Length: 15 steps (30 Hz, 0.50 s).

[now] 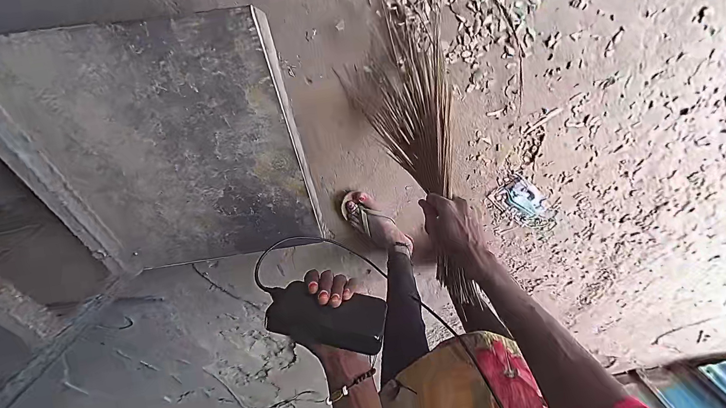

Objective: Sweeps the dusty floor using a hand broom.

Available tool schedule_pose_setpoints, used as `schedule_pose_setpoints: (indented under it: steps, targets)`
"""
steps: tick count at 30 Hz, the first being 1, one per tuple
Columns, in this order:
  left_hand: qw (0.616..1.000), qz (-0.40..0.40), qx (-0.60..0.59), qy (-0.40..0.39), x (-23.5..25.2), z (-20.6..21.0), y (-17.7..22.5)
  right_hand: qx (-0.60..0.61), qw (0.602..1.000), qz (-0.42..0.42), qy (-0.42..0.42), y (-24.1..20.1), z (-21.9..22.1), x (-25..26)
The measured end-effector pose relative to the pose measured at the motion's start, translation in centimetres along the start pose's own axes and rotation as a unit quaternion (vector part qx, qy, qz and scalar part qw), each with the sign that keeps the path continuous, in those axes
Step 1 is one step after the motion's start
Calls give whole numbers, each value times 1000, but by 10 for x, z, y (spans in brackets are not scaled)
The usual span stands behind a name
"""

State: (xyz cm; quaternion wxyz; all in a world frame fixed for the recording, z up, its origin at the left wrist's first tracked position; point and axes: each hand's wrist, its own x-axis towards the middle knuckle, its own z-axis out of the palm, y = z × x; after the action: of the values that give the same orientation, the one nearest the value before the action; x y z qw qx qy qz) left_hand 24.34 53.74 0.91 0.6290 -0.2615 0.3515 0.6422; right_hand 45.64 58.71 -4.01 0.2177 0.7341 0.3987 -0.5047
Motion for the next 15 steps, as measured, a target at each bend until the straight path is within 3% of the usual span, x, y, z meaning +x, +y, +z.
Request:
schedule_pose_setpoints:
  steps: [3, 4, 6, 8, 9, 10, 12, 15]
  targets:
    - [999, -25, -21, -25, 5, -9, -18, 90, 971, -21, 222, 35, 15, -29]
    - [998, -37, -22, -39, 4, -11, -22, 110, 961, -43, 250, 34, 22, -39]
    - [996, -63, -21, -61, 4, -9, -32, 127, 978, -87, 143, 16, 27, -52]
    - [990, -88, -34, -106, 11, 1, -42, 59, 984, -141, -92, -16, 17, -29]
    - [985, -99, -47, -135, 16, 7, -46, 19, 972, -175, -156, -29, 18, -4]
    - [981, -102, -51, -158, 21, 14, -51, 0, 966, -198, -169, -34, 22, 25]
    - [978, -95, -36, -184, 25, 26, -61, 1, 973, -204, -111, -18, 25, 74]
    - [975, -105, -12, -194, 25, 21, -62, 129, 978, -160, 43, 19, 24, 77]
